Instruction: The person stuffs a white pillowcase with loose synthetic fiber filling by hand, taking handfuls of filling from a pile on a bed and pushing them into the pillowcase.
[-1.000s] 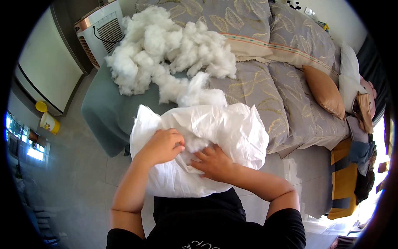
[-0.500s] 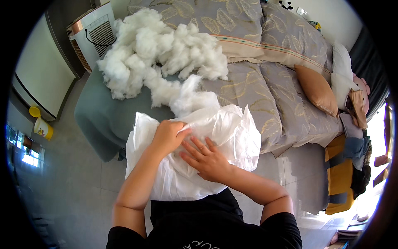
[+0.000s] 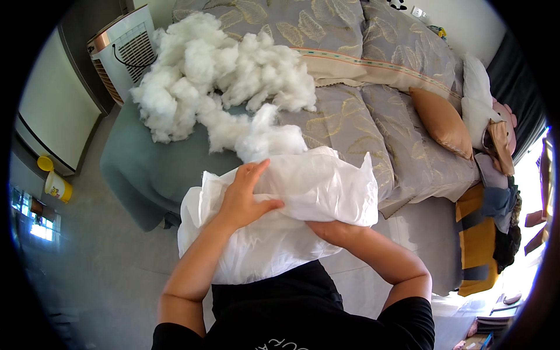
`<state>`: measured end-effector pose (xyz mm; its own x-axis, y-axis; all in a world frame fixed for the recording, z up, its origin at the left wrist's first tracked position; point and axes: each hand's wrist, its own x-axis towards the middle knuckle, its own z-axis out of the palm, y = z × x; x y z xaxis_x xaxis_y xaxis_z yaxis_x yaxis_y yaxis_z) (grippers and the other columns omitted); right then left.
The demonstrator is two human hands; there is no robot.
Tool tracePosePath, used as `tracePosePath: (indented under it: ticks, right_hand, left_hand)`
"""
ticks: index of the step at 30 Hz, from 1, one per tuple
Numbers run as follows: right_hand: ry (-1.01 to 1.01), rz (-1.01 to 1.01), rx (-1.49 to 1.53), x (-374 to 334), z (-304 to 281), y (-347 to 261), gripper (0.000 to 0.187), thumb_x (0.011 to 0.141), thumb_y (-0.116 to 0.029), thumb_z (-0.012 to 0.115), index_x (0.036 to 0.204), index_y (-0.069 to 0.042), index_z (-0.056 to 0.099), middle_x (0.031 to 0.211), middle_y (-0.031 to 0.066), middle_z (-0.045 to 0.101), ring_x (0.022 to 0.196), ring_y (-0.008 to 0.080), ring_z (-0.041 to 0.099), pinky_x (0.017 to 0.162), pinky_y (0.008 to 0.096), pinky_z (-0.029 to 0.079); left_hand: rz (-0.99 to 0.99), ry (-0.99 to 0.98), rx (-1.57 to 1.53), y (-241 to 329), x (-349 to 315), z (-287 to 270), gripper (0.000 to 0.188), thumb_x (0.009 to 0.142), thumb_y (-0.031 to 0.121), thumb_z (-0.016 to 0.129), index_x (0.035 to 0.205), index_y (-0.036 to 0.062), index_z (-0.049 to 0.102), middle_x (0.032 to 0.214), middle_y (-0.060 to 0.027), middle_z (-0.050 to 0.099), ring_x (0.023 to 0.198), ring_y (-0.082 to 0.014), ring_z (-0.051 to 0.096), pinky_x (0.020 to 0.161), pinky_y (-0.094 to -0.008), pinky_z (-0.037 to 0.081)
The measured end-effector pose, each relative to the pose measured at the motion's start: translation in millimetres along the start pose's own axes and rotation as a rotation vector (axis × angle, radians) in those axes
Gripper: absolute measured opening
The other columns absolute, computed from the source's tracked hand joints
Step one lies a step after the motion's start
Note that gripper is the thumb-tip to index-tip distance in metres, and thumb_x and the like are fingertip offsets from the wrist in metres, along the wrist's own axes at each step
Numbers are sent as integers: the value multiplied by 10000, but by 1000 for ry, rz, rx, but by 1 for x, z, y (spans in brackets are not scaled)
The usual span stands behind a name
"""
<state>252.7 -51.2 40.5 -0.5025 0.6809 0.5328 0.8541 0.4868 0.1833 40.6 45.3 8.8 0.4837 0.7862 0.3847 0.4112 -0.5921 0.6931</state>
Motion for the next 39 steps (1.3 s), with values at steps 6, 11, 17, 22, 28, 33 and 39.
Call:
tracePosePath:
  ticks: [6, 11, 17, 22, 28, 33, 39]
  right_hand:
    - [16, -455, -38, -25, -9, 3, 379, 697, -168, 577, 1071, -129, 618, 1096, 77, 595, 963, 276, 592, 824, 485, 471]
    - [177, -370, -152, -38, 10, 8, 368, 674, -197, 628, 1041, -174, 628, 1170, 61, 562, 1074, 282, 521, 907, 535, 390]
    - [-322, 186, 173, -41, 79, 22, 247, 723, -300, 654, 895, -122, 641, 1268, 117, 464, 1209, 332, 384, 981, 510, 306]
    - [-59, 110, 322, -10, 72, -38, 192, 636, -237, 674, 733, -90, 596, 1079, 161, 526, 986, 299, 523, 754, 400, 458]
    - [-120, 216, 229, 12, 41, -64, 185, 595, -221, 678, 593, -90, 547, 835, 101, 537, 729, 242, 537, 573, 334, 473]
    - [-366, 356, 142, -3, 85, -5, 185, 721, -262, 651, 762, -82, 661, 904, 102, 591, 809, 301, 567, 690, 368, 494]
    - [-170, 287, 489, 51, 25, 20, 285, 714, -210, 681, 976, -104, 644, 1129, 134, 568, 982, 341, 554, 803, 413, 472]
  left_hand:
    - [-21, -250, 40, 3, 6, 13, 750, 667, 455, 721, 1283, 129, 444, 1041, -124, 545, 866, -278, 574, 754, -347, 459]
    - [-84, -112, -130, -14, 17, 4, 374, 812, 375, 620, 934, 22, 652, 691, -132, 577, 602, -242, 551, 575, -339, 421]
    - [-288, -494, 60, -16, 0, -17, 421, 787, 410, 642, 754, -10, 631, 569, -158, 549, 530, -208, 555, 522, -354, 413]
    - [-264, -500, -94, -4, -13, -81, 414, 634, 351, 784, 825, 0, 672, 698, -117, 634, 682, -162, 607, 595, -317, 442]
    - [29, -275, -106, 2, -7, -80, 547, 560, 347, 823, 966, 19, 659, 867, -92, 632, 786, -199, 603, 659, -293, 458]
    - [-103, -523, 156, -36, -29, 22, 672, 653, 438, 718, 1188, 75, 535, 1172, -131, 535, 998, -316, 552, 848, -379, 444]
    - [-86, -581, 190, -48, -14, 32, 743, 654, 433, 709, 1236, 37, 473, 1203, -171, 511, 973, -338, 565, 821, -407, 460]
